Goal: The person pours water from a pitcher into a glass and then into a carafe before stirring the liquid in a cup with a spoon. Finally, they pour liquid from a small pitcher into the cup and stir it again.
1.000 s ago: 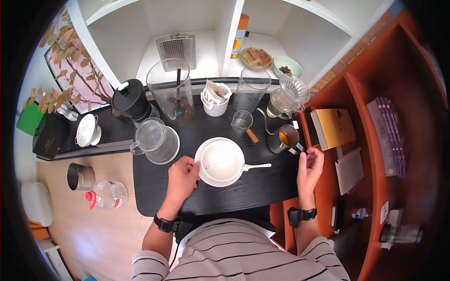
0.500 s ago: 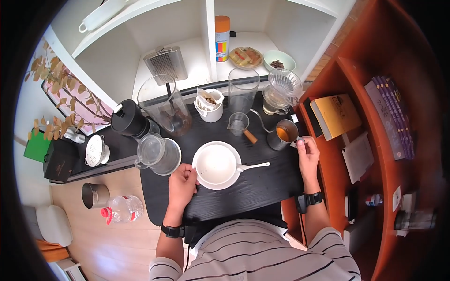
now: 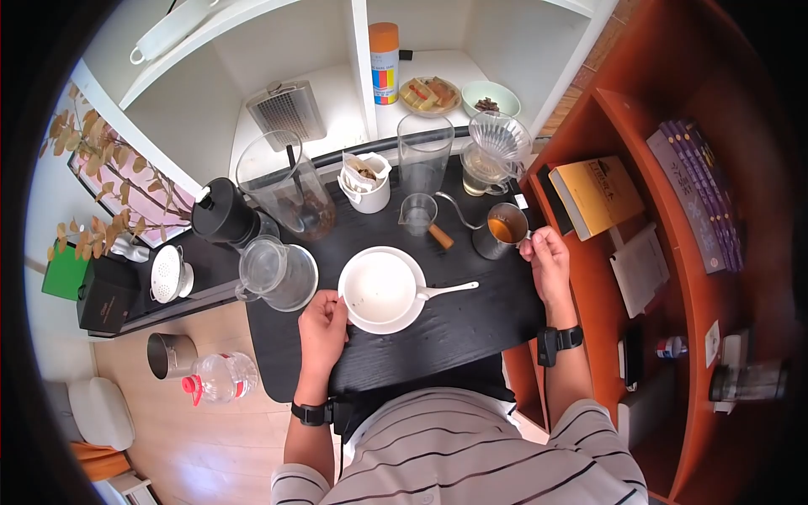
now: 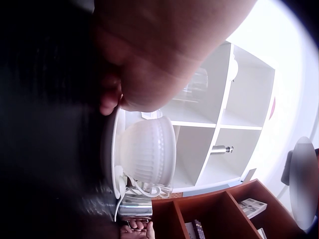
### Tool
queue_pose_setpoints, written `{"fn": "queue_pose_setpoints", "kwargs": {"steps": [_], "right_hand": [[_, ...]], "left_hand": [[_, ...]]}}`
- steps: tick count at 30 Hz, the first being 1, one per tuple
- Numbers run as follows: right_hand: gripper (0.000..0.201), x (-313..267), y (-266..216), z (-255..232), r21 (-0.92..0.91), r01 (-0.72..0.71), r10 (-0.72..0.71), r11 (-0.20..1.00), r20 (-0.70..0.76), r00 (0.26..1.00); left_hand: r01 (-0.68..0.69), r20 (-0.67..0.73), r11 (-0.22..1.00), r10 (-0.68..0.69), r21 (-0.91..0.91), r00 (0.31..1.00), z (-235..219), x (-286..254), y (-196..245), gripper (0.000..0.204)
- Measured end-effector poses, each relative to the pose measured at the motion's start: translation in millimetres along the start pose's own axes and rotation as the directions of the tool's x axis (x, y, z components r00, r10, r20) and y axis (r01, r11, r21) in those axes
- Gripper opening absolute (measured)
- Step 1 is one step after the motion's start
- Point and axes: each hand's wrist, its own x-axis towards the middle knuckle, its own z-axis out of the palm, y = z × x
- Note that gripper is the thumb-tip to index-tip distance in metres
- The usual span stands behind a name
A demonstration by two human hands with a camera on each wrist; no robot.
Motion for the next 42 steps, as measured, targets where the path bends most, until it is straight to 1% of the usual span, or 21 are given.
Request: {"fn": "queue_pose_setpoints", "kwargs": {"steps": [1, 3, 4, 6, 9, 13, 15, 16, 19, 21, 22, 24, 26, 28, 29, 31, 33, 36, 42], "right_hand": [[0.019, -0.8, -0.2, 0.4, 0.000, -0.001, 0.001, 1.000, 0.000, 1.000], [0.023, -1.9, -0.9, 1.1, 0.043, -0.026, 0.024, 0.999, 0.065, 0.998], [0.023, -2.4, -0.6, 0.8, 0.042, -0.027, 0.024, 0.999, 0.067, 0.997], [0.027, -3.8, -0.7, 1.4, 0.102, -0.052, 0.041, 0.993, 0.106, 0.994], [0.029, -5.4, -2.1, 4.5, 0.118, -0.067, 0.052, 0.991, 0.132, 0.990], [0.030, -5.9, -2.6, 7.9, 0.176, -0.077, 0.050, 0.981, 0.152, 0.987], [0.032, -6.5, -4.8, 10.6, 0.166, -0.055, 0.038, 0.985, 0.106, 0.994], [0.032, -7.1, -5.8, 11.1, 0.163, -0.057, 0.039, 0.985, 0.110, 0.993], [0.032, -9.3, -10.8, 12.5, 0.126, -0.045, 0.033, 0.991, 0.098, 0.995], [0.033, -11.4, -17.7, 12.5, 0.097, -0.024, 0.018, 0.995, 0.058, 0.998], [0.033, -11.7, -22.1, 12.3, 0.091, -0.028, 0.022, 0.995, 0.066, 0.998], [0.034, -11.8, -33.0, 11.1, 0.036, -0.016, 0.015, 0.999, 0.022, 1.000], [0.034, -11.2, -45.2, 10.3, -0.002, -0.015, 0.015, 1.000, 0.017, 1.000], [0.036, -10.0, -58.6, 12.9, -0.055, -0.002, 0.002, 0.998, -0.007, 1.000], [0.036, -9.3, -65.4, 13.5, -0.060, -0.005, 0.005, 0.998, -0.001, 1.000], [0.035, -8.5, -78.2, 14.8, -0.116, 0.008, -0.009, 0.993, -0.011, 1.000], [0.035, -8.5, -89.2, 17.6, -0.129, 0.010, -0.012, 0.992, -0.022, 1.000], [0.036, -7.6, -108.0, 20.1, -0.200, -0.004, -0.006, 0.980, -0.047, 0.999], [0.036, -3.2, -135.4, 31.8, -0.253, 0.024, -0.034, 0.967, -0.039, 0.999]], "left_hand": [[0.003, -0.007, 1.000, -0.003, 0.000, 1.000, 0.4, 0.3, -1.0, 0.015], [0.006, -0.016, 1.000, -0.006, -0.002, 1.000, 1.0, 0.2, -1.6, 0.016], [0.006, -0.017, 1.000, -0.006, -0.004, 1.000, 1.2, 0.1, -1.8, 0.016], [0.008, -0.018, 1.000, -0.009, -0.007, 1.000, 1.2, -0.1, -1.9, 0.016], [-0.001, -0.015, 1.000, 0.000, -0.011, 1.000, 0.9, 0.0, -2.1, 0.016], [-0.010, -0.025, 1.000, 0.010, -0.009, 1.000, 1.6, -1.5, -0.7, 0.016], [-0.006, -0.031, 1.000, 0.006, -0.014, 1.000, 1.9, -2.1, 0.9, 0.017], [-0.017, -0.036, 1.000, 0.017, 0.002, 0.999, 2.1, -2.6, 1.2, 0.017], [-0.028, -0.048, 0.999, 0.029, 0.018, 0.998, 2.4, -2.8, 3.6, 0.017], [-0.027, -0.057, 1.000, 0.027, 0.017, 0.998, 2.8, -2.7, 4.6, 0.016], [-0.027, -0.059, 0.999, 0.029, 0.027, 0.998, 2.8, -2.7, 4.6, 0.016], [-0.021, -0.067, 0.999, 0.023, 0.030, 0.997, 2.3, -3.4, 4.4, 0.016], [-0.042, -0.035, 0.998, 0.044, 0.057, 0.998, 1.1, -4.1, 3.8, 0.014], [-0.056, -0.049, 0.996, 0.060, 0.064, 0.997, 1.8, -3.9, 0.3, 0.014], [-0.075, -0.059, 0.994, 0.080, 0.077, 0.995, 2.4, -4.0, -1.1, 0.014], [-0.068, -0.082, 0.994, 0.075, 0.082, 0.994, 3.0, -4.3, 0.5, 0.014], [-0.062, -0.106, 0.994, 0.071, 0.085, 0.992, 3.2, -4.3, 1.3, 0.014], [-0.057, -0.104, 0.995, 0.065, 0.077, 0.992, 2.6, -4.8, 1.5, 0.014], [-0.085, -0.106, 0.991, 0.096, 0.101, 0.990, 2.7, -5.1, 0.7, 0.014]]}}
